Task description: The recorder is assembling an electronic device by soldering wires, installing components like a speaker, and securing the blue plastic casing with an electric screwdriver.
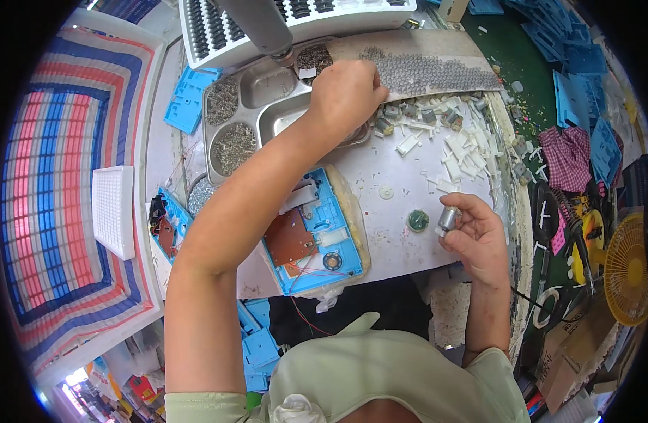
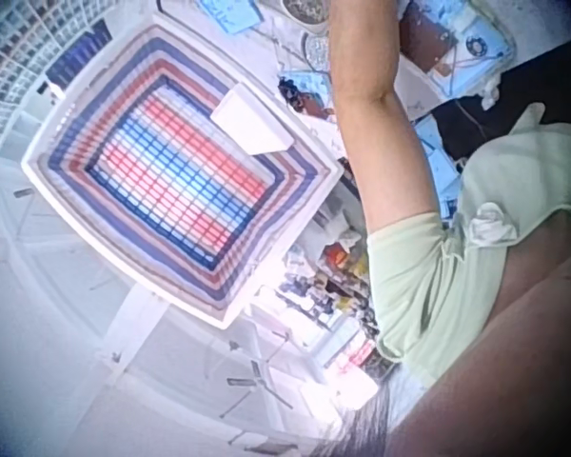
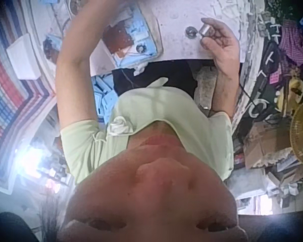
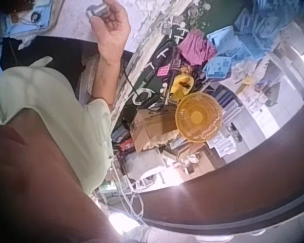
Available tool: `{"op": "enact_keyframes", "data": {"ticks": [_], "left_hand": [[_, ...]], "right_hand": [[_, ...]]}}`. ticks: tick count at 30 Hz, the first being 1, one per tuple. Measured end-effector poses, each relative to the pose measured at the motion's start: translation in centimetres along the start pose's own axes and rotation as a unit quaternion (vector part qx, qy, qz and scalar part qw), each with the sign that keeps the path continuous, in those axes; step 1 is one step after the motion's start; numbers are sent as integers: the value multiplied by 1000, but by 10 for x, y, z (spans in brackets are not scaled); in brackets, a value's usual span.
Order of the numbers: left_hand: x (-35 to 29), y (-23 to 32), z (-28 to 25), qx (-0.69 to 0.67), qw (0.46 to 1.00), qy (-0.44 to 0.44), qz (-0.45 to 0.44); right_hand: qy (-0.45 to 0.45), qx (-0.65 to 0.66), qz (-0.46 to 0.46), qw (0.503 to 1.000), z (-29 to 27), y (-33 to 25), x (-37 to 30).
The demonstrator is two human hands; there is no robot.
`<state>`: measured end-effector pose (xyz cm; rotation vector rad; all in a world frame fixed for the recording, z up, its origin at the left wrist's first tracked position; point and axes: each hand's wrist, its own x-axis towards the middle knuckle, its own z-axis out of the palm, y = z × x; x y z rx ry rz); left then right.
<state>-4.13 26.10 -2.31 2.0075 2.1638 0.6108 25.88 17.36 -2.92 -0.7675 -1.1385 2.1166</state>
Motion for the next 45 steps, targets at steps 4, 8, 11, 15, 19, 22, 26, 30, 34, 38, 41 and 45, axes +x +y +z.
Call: {"op": "enact_keyframes", "data": {"ticks": [4,8,11,15,19,22,26,30,34,38,41,45], "left_hand": [[0,-3,10,-2,1000,25,7],[6,-12,20,17,996,79,47],[-4,-5,21,72,983,122,115],[-29,11,-2,55,969,153,188],[-82,37,-53,-100,963,130,215],[-150,46,-79,-285,957,-10,60],[-216,39,-79,-413,903,-107,-40],[-250,39,-64,-450,892,-23,-28],[-265,46,-57,-435,898,-11,-61],[-273,50,-49,-462,879,-6,-121],[-278,48,-45,-495,858,11,-139],[-279,46,-47,-497,857,18,-135]], "right_hand": [[9,-22,-11,1000,-1,-1,-5],[42,-87,-18,995,-3,-3,-6],[85,-217,-52,971,-2,-4,-3],[61,-420,-57,904,2,-7,6],[7,-509,-11,861,4,-9,12],[-27,-582,-34,812,7,-7,19],[-58,-626,-46,776,9,-7,29],[-76,-640,-27,764,21,-15,33],[-47,-524,-19,850,31,-20,25],[-74,-220,66,970,68,2,4],[-113,-100,128,980,87,22,4],[-138,-75,179,971,88,28,9]]}}
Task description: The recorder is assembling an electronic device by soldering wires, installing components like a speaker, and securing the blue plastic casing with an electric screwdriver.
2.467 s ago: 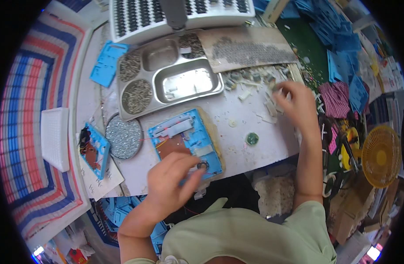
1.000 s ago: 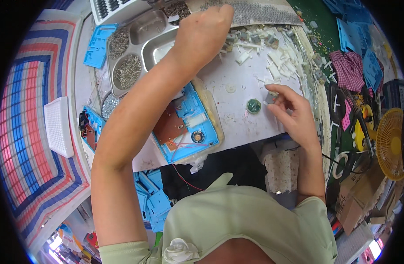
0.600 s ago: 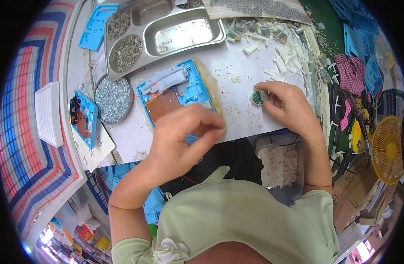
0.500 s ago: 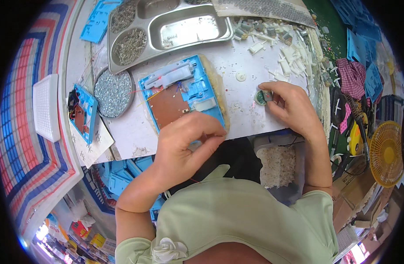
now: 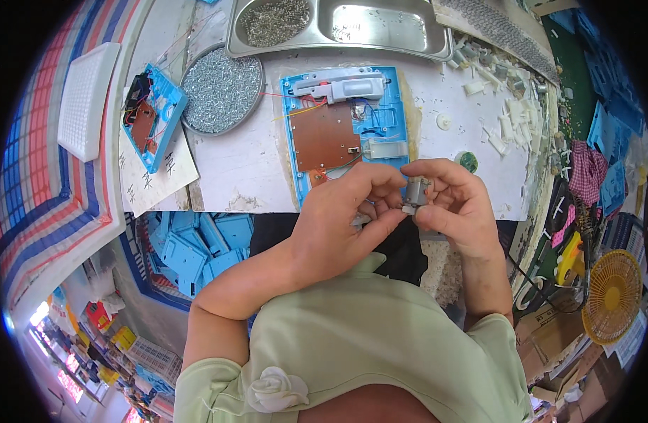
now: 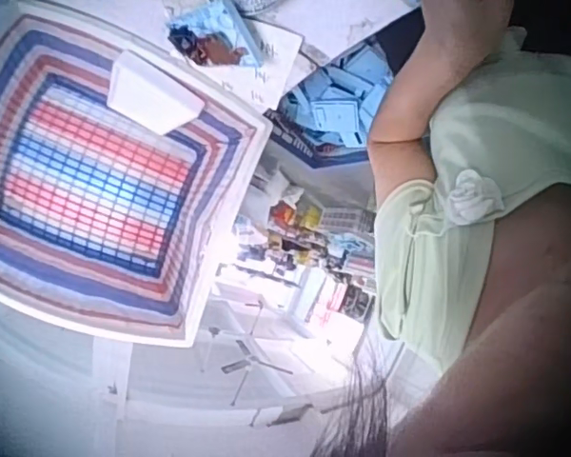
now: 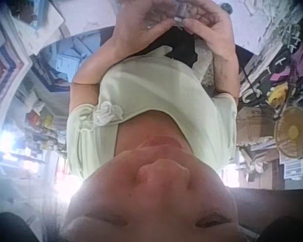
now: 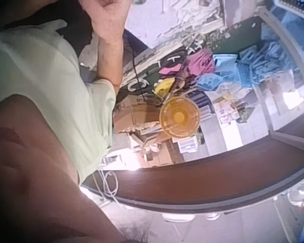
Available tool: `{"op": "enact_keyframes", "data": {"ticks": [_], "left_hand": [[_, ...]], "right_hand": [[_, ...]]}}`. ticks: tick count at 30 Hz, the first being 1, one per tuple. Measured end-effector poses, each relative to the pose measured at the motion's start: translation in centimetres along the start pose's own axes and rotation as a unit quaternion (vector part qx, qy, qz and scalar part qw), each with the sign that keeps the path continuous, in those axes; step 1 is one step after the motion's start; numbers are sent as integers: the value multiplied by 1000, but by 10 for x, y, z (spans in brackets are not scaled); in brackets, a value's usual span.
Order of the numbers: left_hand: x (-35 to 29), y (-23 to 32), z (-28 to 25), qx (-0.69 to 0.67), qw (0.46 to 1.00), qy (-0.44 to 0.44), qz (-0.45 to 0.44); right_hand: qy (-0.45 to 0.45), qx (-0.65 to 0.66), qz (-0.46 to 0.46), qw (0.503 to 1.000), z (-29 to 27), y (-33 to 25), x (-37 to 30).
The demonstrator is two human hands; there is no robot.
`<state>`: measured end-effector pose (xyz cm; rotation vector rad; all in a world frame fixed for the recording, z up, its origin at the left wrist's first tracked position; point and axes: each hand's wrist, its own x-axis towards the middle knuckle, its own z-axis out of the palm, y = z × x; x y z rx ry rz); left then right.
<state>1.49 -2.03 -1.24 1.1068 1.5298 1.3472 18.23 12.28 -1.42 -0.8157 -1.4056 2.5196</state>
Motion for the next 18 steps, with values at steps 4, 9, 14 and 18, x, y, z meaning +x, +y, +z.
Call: {"op": "enact_keyframes", "data": {"ticks": [4,9,14,18], "left_hand": [[-2,-5,-1,-10,1000,8,6],[-4,-7,2,-27,998,47,22],[-1,-13,-3,149,964,83,204],[-2,-14,-7,77,983,53,161]], "right_hand": [[3,-44,1,999,2,-7,2],[44,-391,-229,891,8,-4,1],[31,-509,-385,769,8,-11,4],[39,-505,-422,752,11,-7,1]]}}
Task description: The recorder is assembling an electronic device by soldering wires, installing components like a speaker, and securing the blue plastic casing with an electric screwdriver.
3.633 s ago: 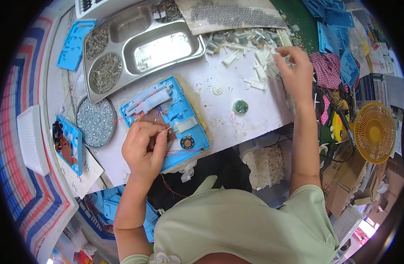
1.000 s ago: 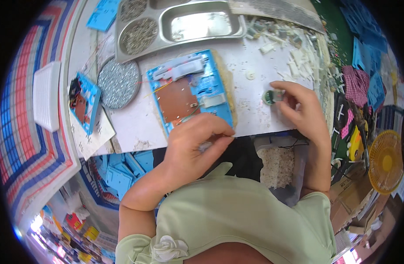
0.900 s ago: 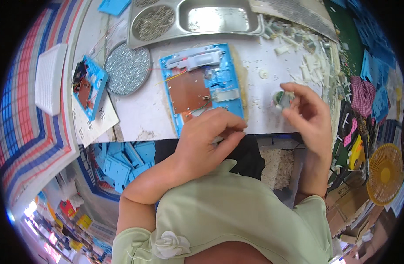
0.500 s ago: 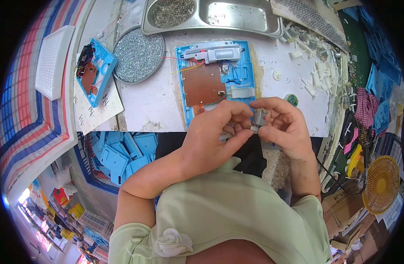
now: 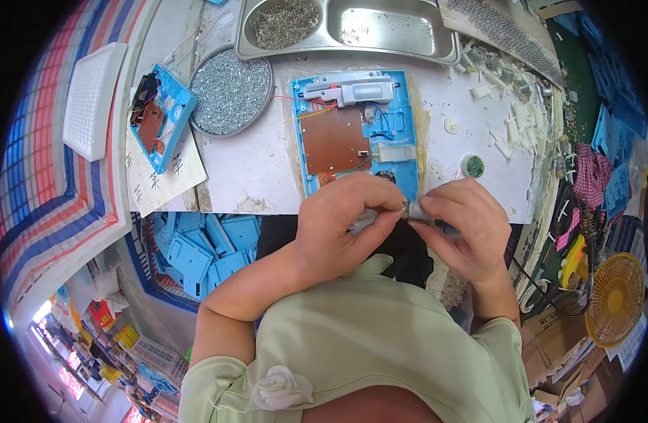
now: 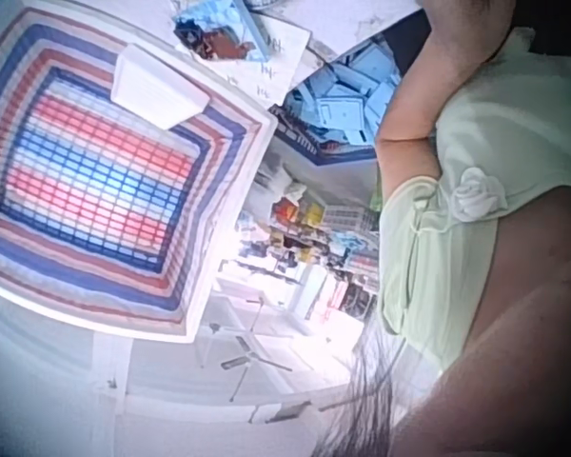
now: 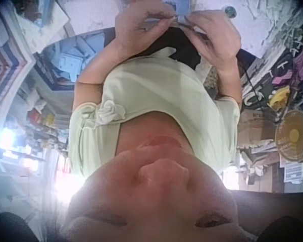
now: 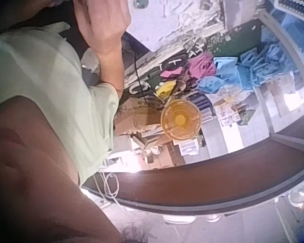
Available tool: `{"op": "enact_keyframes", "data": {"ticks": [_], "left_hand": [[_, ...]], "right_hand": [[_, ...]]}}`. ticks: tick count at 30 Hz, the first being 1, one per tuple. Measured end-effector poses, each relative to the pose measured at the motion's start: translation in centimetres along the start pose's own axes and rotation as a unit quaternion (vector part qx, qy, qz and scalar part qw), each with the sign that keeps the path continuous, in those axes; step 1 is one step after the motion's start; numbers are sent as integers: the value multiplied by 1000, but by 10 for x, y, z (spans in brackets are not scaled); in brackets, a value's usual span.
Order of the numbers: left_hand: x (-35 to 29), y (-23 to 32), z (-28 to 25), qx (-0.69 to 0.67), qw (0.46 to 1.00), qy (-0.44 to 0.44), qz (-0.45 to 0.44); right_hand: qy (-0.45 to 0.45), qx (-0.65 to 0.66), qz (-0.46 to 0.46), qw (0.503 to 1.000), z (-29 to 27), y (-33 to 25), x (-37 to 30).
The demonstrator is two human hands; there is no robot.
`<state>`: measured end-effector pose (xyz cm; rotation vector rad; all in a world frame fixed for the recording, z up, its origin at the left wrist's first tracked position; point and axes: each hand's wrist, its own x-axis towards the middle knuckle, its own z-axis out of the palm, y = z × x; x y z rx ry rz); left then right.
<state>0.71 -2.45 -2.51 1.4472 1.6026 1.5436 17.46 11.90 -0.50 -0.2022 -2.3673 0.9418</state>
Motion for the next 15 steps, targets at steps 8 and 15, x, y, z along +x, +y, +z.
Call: {"op": "enact_keyframes", "data": {"ticks": [8,15], "left_hand": [[2,2,-2,57,998,-27,11],[-8,-2,0,31,998,29,-50]], "right_hand": [[16,-17,-49,999,4,4,-1],[30,-1,-43,999,10,9,-2]]}}
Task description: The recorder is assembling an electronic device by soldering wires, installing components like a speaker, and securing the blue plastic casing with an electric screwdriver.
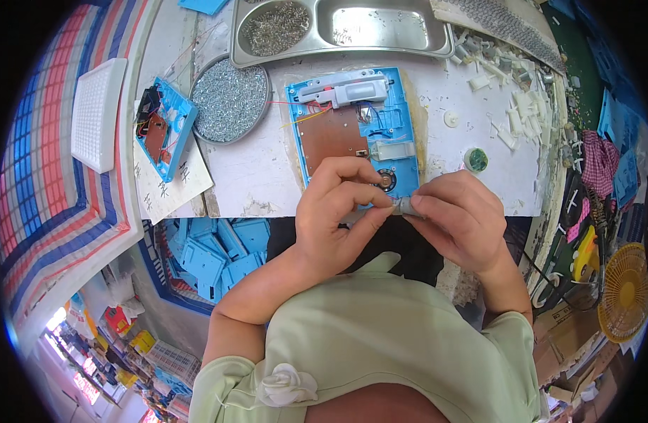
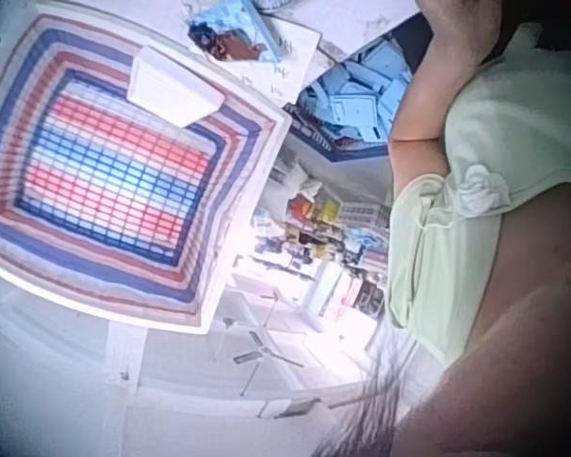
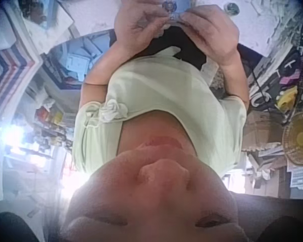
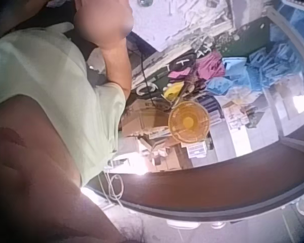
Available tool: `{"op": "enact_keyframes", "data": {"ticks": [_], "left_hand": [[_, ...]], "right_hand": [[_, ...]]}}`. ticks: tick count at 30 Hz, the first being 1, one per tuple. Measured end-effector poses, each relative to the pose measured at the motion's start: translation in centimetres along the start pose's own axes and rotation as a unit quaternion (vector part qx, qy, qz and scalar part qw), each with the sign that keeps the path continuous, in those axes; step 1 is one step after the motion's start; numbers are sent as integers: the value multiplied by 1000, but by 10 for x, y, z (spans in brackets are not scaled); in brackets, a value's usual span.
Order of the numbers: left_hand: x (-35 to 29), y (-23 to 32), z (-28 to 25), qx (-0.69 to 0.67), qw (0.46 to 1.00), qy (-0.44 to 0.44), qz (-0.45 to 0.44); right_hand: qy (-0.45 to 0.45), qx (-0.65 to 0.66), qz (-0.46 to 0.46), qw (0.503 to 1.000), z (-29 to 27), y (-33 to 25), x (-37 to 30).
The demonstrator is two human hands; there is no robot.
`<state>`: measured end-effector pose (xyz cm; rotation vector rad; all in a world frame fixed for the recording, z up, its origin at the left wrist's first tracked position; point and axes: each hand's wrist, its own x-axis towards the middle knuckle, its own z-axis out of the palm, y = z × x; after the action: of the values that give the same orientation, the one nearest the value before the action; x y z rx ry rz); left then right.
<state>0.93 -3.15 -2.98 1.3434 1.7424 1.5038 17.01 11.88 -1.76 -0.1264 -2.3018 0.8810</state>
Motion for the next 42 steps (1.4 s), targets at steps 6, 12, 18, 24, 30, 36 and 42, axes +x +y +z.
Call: {"op": "enact_keyframes", "data": {"ticks": [6,12,18,24,30,36,42], "left_hand": [[12,0,-8,41,998,-15,51],[43,-14,-22,204,977,17,53],[65,-20,-10,233,968,-53,68],[75,-27,-18,251,964,3,90],[66,-36,-29,267,945,-42,183],[33,-43,-41,254,952,-16,170],[19,-46,-46,257,956,17,141]], "right_hand": [[5,14,5,1000,3,5,-2],[44,17,83,995,-21,23,-9],[178,134,303,927,-23,49,-5],[102,100,291,946,-4,59,18],[-5,-14,146,989,3,66,37],[-50,-71,145,986,11,62,48],[-85,-109,156,978,12,58,55]]}}
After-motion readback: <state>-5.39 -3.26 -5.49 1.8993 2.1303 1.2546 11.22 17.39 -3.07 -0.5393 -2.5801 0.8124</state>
